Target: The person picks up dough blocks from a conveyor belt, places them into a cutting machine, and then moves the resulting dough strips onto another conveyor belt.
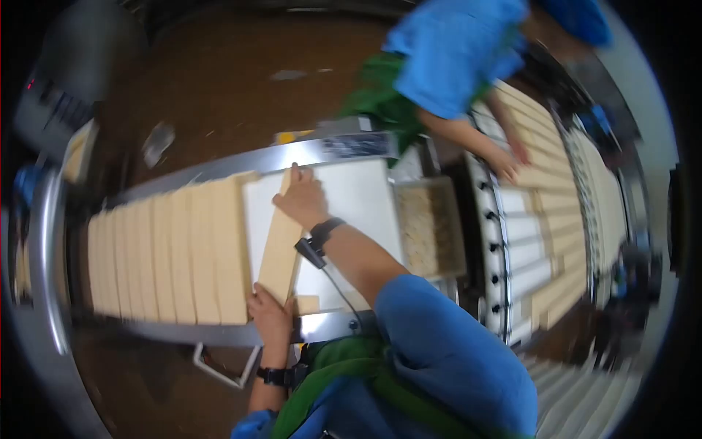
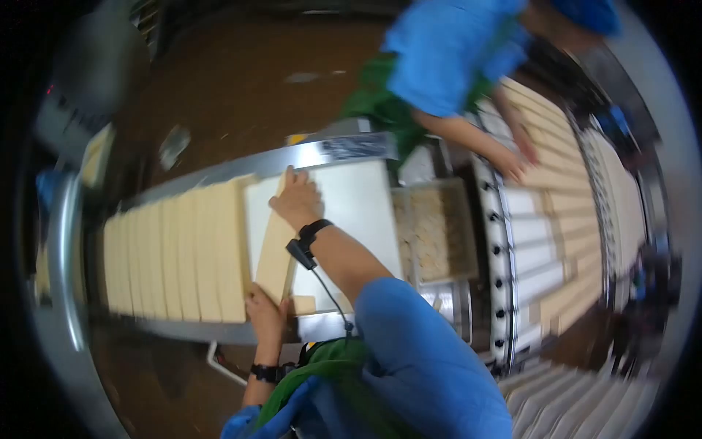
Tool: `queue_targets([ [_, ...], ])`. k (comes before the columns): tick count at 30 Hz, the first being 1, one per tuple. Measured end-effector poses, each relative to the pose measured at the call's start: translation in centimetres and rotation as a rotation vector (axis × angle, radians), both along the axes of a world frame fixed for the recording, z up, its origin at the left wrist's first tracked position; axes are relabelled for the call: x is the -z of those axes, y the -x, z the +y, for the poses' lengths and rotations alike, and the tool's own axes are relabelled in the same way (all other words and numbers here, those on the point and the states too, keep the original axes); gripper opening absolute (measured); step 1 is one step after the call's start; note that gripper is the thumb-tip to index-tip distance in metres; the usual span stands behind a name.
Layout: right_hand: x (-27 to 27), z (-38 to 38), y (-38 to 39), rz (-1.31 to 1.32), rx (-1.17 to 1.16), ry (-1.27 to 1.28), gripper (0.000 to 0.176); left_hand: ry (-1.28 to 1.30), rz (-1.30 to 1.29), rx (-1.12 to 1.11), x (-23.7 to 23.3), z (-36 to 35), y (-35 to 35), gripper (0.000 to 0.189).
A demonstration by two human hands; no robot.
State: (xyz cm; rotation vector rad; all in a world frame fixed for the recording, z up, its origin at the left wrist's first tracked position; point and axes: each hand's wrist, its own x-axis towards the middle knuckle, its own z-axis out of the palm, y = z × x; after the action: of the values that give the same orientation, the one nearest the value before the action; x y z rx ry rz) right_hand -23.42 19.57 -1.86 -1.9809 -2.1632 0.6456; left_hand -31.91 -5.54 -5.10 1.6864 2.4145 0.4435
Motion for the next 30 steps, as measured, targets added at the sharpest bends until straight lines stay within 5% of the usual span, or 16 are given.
queue_targets([
  [3,-4.0,0.3,-7.0,-0.031,0.213,0.242,0.088,0.11,-0.288,0.197,-1.8,1.8,-0.5,0.094],
  [5,-3.6,0.0,-10.8,-0.125,0.295,0.198,0.09,0.324,-0.462,0.185,-2.8,3.2,-2.3,0.095],
  [6,0.3,0.3,-12.2,-0.193,0.187,0.028,0.089,0.393,-0.343,0.201,-3.6,4.2,-3.7,0.092],
  [10,-1.4,-2.7,-18.9,0.203,0.673,0.002,0.088,0.175,-0.35,0.271,-3.2,6.1,-8.1,0.08],
  [15,-4.4,-9.8,-33.0,0.537,0.894,-0.31,0.076,-0.112,-0.486,0.488,-5.9,6.9,-16.7,0.075],
  [19,-9.4,-17.2,-45.0,0.392,1.189,-0.354,0.072,-0.18,-0.462,0.797,-10.6,6.8,-26.3,0.074],
  [23,-8.8,-23.2,-56.9,0.249,1.336,-0.317,0.073,-0.149,-0.578,1.158,-13.2,5.4,-34.4,0.073],
  [28,-7.3,-26.4,-68.1,-0.192,1.088,0.119,0.062,0.188,-0.694,1.443,-12.3,4.3,-41.7,0.068],
  [30,-5.6,-25.7,-71.9,-0.259,1.091,0.086,0.059,0.245,-0.69,1.478,-12.5,4.3,-43.8,0.067],
])
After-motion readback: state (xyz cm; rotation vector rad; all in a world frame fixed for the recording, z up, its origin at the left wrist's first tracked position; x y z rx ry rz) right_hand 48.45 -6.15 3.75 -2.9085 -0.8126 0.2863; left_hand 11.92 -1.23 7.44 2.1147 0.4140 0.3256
